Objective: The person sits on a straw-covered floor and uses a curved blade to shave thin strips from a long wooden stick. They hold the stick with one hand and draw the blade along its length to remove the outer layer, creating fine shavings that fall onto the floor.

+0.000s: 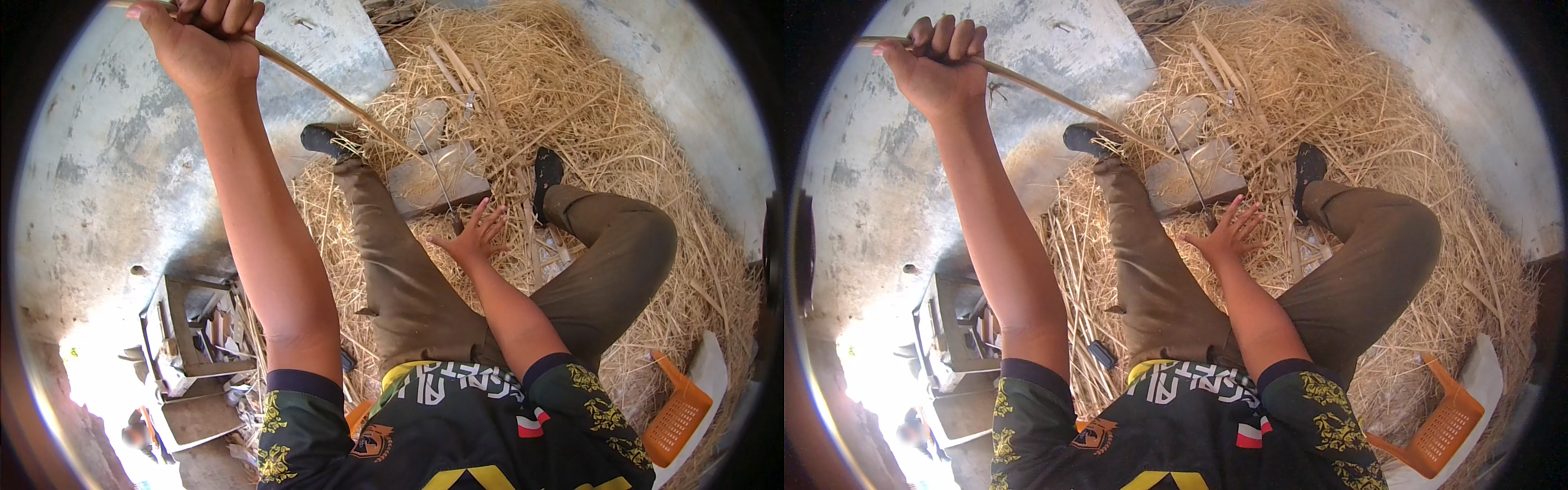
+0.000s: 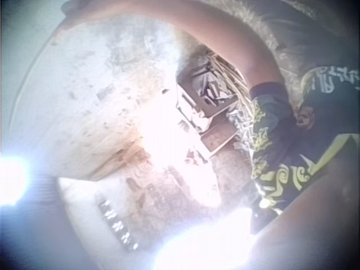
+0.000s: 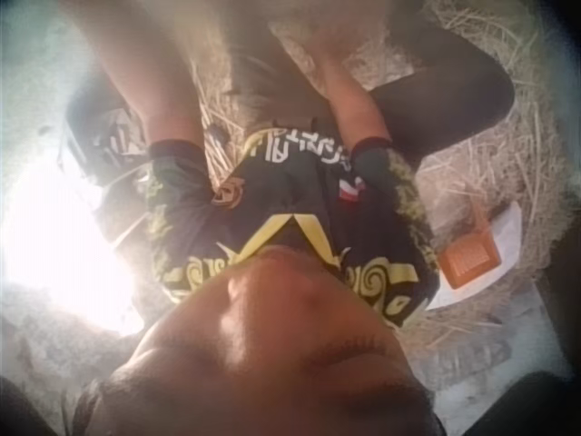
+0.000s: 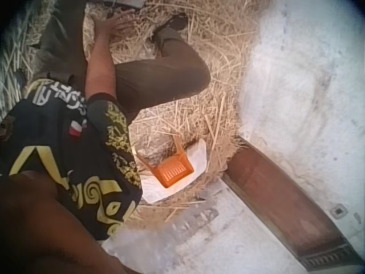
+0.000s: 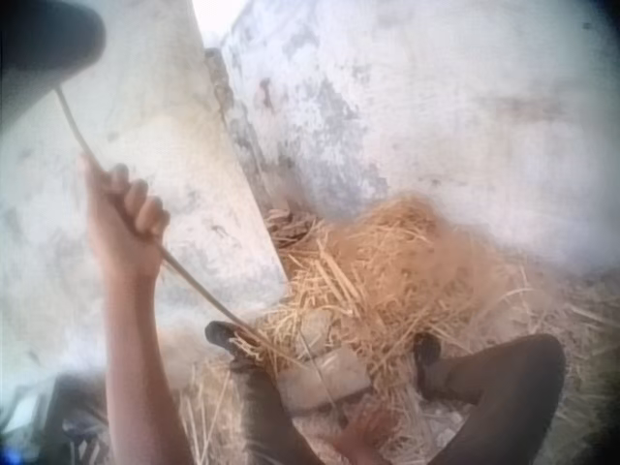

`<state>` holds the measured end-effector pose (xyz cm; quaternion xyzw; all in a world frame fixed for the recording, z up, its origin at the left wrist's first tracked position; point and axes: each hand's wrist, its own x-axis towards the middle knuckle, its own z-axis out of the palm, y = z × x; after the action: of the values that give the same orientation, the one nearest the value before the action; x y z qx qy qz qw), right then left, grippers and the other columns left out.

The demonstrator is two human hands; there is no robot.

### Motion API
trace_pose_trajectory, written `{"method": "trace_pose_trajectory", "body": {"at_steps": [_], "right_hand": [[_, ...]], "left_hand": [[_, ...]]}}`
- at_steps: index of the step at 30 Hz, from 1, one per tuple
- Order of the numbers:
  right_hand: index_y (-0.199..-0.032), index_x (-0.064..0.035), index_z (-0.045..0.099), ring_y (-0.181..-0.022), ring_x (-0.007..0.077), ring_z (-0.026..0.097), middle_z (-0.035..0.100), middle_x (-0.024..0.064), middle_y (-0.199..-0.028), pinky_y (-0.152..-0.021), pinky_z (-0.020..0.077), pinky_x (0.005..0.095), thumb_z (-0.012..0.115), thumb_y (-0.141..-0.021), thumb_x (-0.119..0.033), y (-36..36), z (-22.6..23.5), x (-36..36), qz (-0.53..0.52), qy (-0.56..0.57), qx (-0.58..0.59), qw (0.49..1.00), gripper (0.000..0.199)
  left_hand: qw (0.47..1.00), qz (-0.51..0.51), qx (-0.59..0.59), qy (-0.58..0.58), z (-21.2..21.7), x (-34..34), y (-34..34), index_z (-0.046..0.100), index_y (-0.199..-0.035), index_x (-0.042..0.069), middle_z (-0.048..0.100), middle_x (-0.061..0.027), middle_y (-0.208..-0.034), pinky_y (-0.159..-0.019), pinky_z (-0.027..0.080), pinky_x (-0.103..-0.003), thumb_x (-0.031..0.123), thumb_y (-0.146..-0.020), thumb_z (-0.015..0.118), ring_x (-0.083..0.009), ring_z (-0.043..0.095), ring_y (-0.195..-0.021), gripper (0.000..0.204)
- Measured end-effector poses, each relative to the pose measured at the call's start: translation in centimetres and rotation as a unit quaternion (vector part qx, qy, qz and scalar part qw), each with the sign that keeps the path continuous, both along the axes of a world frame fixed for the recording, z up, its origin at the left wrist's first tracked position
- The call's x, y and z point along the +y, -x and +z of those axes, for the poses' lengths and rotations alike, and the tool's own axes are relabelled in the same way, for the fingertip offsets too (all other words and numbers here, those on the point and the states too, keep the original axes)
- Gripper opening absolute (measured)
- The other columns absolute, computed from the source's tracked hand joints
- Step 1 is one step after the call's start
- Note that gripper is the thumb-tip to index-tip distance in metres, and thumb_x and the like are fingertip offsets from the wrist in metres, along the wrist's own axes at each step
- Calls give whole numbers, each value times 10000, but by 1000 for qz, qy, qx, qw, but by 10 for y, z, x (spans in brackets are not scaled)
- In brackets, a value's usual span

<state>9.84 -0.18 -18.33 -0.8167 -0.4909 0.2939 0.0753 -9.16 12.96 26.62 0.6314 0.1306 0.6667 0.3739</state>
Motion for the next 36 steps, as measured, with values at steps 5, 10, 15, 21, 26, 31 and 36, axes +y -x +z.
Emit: {"method": "trace_pose_trajectory", "body": {"at_steps": [5,10,15,21,26,31,36], "right_hand": [[-1598,-121,-84,-1491,490,99,4,342,-1606,-1094,219,714,771,-638,-792,7,-28,7,-42,-133,25,990,1450],[-1013,-4,639,-855,264,634,650,163,-902,-797,486,401,778,-784,-493,-9,-71,21,-88,-150,348,921,558],[-712,-12,635,-596,181,592,612,66,-638,-604,470,371,733,-817,-337,-8,-66,17,-38,-121,359,925,355],[-636,-146,486,-451,104,416,435,-40,-533,-455,370,308,668,-855,-264,3,-27,26,-134,99,691,703,308],[-625,-203,384,-420,60,301,316,-88,-508,-436,307,270,633,-886,-214,-20,2,37,-84,204,854,472,361],[-627,-114,466,-445,129,452,442,-9,-518,-443,365,333,673,-857,-157,10,59,29,-33,63,685,725,312],[-690,4,592,-532,228,602,601,124,-622,-497,458,427,685,-830,-230,6,43,34,26,-102,364,925,288]], "left_hand": [[999,33,-4,-7,-3,-1,4,391,-743,138,200,25,-595,-551,204,-332,717,-1010,293,-148,186,-566,645],[1000,9,-5,1,-3,5,3,390,-732,140,200,23,-589,-539,199,-335,738,-994,315,-149,192,-557,657],[999,49,-14,-1,-3,0,2,379,-726,136,187,22,-596,-541,188,-338,736,-997,295,-154,171,-563,664],[993,82,-79,-24,-3,-19,-27,369,-697,186,225,68,-569,-440,177,-271,558,-1055,390,-91,209,-489,516],[987,94,-128,-34,-10,-22,-61,375,-687,206,251,83,-547,-401,183,-242,506,-1065,440,-74,226,-456,486],[977,-129,-165,49,2,25,24,390,-698,198,259,71,-546,-414,186,-238,497,-1071,420,-86,221,-465,479],[983,120,-139,-6,-5,-29,-58,399,-703,194,262,70,-551,-416,190,-236,485,-1074,421,-83,228,-472,472]]}}
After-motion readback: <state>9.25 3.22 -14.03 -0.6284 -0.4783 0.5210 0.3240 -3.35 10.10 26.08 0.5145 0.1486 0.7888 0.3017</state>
